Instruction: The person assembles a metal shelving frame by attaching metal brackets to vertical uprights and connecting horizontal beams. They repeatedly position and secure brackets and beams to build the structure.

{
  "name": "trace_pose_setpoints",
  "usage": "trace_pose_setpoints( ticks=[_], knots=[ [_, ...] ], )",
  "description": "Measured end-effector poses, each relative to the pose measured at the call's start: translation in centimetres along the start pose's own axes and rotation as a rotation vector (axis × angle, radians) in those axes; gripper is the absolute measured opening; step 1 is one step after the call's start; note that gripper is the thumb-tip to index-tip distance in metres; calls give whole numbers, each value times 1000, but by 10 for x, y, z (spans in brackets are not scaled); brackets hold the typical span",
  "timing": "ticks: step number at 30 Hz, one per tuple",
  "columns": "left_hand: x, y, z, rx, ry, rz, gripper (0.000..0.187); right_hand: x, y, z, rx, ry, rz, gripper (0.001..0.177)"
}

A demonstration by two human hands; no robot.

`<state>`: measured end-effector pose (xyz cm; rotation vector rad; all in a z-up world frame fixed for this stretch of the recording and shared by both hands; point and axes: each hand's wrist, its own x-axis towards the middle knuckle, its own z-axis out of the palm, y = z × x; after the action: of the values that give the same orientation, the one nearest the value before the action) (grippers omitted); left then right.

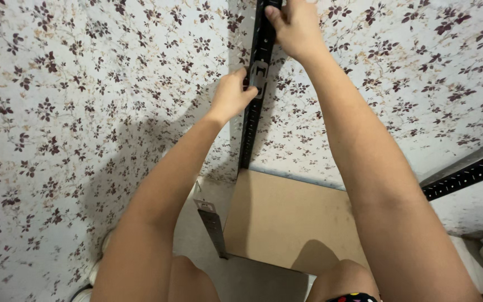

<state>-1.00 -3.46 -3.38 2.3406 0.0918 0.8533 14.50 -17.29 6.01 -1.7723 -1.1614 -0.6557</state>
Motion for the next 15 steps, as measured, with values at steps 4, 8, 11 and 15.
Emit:
trace_pose_setpoints(
  ticks=[4,8,11,15],
  knots=[
    [1,-4,1,-18,11,42,25,1,4,8,-74,24,-96,24],
    [-1,-9,4,72,4,19,26,-9,4,13,132,-77,143,28],
    [-3,-8,7,56,50,95,28,-11,5,11,161,-115,106,29],
    [4,-7,5,41,25,77,46,-11,8,13,101,-95,85,26]
  ],
)
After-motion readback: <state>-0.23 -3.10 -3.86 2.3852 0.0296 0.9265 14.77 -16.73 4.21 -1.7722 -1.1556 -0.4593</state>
